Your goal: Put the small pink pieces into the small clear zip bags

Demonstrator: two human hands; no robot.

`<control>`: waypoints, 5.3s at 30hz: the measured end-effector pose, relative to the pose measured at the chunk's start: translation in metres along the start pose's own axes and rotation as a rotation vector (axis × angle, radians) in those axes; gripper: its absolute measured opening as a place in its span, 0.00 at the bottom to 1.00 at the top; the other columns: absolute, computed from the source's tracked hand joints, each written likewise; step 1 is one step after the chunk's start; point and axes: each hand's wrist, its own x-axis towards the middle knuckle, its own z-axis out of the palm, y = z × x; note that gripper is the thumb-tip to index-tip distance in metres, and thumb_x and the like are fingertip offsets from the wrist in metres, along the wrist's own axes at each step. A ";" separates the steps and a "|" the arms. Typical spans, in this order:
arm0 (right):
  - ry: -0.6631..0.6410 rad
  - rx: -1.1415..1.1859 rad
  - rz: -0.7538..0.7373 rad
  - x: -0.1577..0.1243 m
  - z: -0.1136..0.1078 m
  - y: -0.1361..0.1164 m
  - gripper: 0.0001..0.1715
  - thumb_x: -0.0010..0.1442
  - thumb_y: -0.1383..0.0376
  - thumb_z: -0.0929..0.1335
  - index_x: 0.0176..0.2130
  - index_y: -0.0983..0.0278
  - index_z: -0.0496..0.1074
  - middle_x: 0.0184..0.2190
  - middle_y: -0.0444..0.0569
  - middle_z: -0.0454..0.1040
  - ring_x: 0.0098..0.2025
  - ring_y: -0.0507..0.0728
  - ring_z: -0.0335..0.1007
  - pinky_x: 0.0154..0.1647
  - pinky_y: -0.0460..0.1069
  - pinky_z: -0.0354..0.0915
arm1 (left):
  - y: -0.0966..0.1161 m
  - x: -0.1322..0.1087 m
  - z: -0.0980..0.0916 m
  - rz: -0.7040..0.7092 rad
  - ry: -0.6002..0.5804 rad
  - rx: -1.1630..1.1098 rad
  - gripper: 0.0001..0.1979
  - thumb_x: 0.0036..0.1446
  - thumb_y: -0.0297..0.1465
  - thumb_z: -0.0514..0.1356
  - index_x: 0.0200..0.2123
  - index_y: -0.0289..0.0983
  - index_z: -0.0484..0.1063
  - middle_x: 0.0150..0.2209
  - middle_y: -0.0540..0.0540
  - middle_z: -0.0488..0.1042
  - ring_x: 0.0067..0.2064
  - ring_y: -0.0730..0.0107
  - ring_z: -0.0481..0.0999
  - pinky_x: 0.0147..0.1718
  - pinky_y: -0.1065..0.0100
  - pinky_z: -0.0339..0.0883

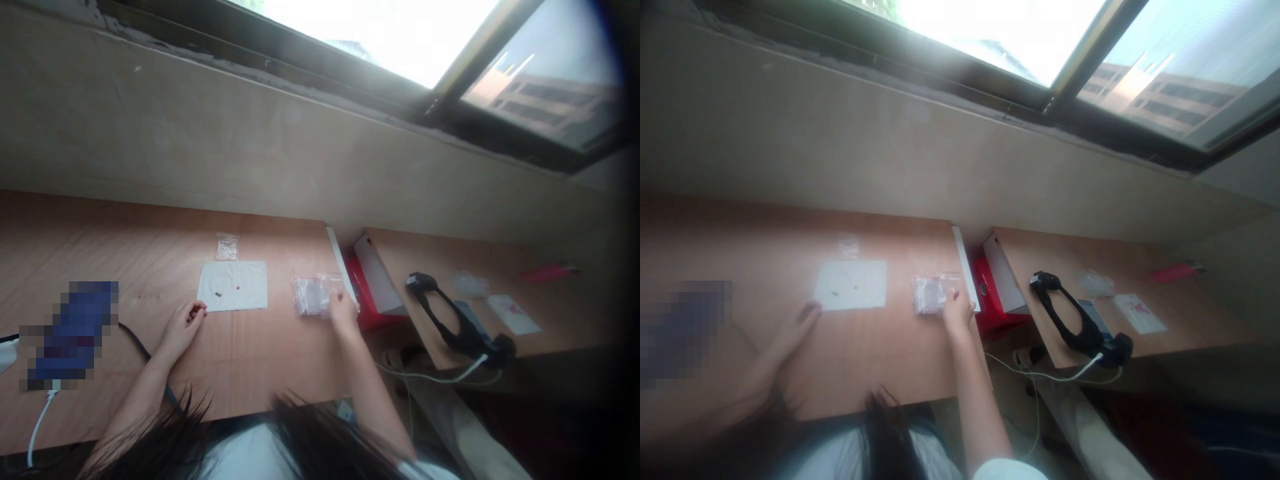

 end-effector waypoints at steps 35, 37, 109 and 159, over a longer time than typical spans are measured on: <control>-0.270 -0.291 -0.710 -0.024 0.185 -0.189 0.16 0.52 0.75 0.57 0.34 0.69 0.70 0.36 0.60 0.69 0.41 0.61 0.57 0.38 0.52 0.51 | -0.017 0.007 0.015 0.042 0.078 -0.042 0.09 0.50 0.33 0.50 0.31 0.37 0.67 0.31 0.47 0.70 0.35 0.67 0.69 0.35 0.67 0.63; -0.260 -0.224 -0.692 -0.022 0.180 -0.186 0.15 0.51 0.75 0.57 0.30 0.69 0.70 0.32 0.59 0.70 0.39 0.60 0.59 0.37 0.51 0.52 | -0.014 0.007 0.014 0.031 0.082 -0.032 0.09 0.50 0.33 0.50 0.30 0.38 0.67 0.31 0.47 0.69 0.35 0.67 0.69 0.35 0.67 0.63; -0.810 0.590 -0.452 -0.103 0.050 -0.111 0.13 0.47 0.67 0.59 0.14 0.65 0.60 0.13 0.41 0.61 0.19 0.48 0.57 0.22 0.43 0.53 | 0.094 -0.003 -0.013 0.165 -0.249 -0.191 0.09 0.48 0.34 0.53 0.22 0.35 0.64 0.22 0.52 0.66 0.26 0.74 0.65 0.24 0.74 0.58; -0.695 0.432 -0.749 -0.072 0.112 -0.143 0.09 0.51 0.63 0.62 0.29 0.63 0.69 0.27 0.45 0.71 0.28 0.51 0.63 0.31 0.46 0.58 | 0.038 0.025 -0.030 0.198 -0.119 0.343 0.24 0.45 0.39 0.57 0.46 0.37 0.61 0.49 0.40 0.65 0.51 0.56 0.61 0.50 0.55 0.44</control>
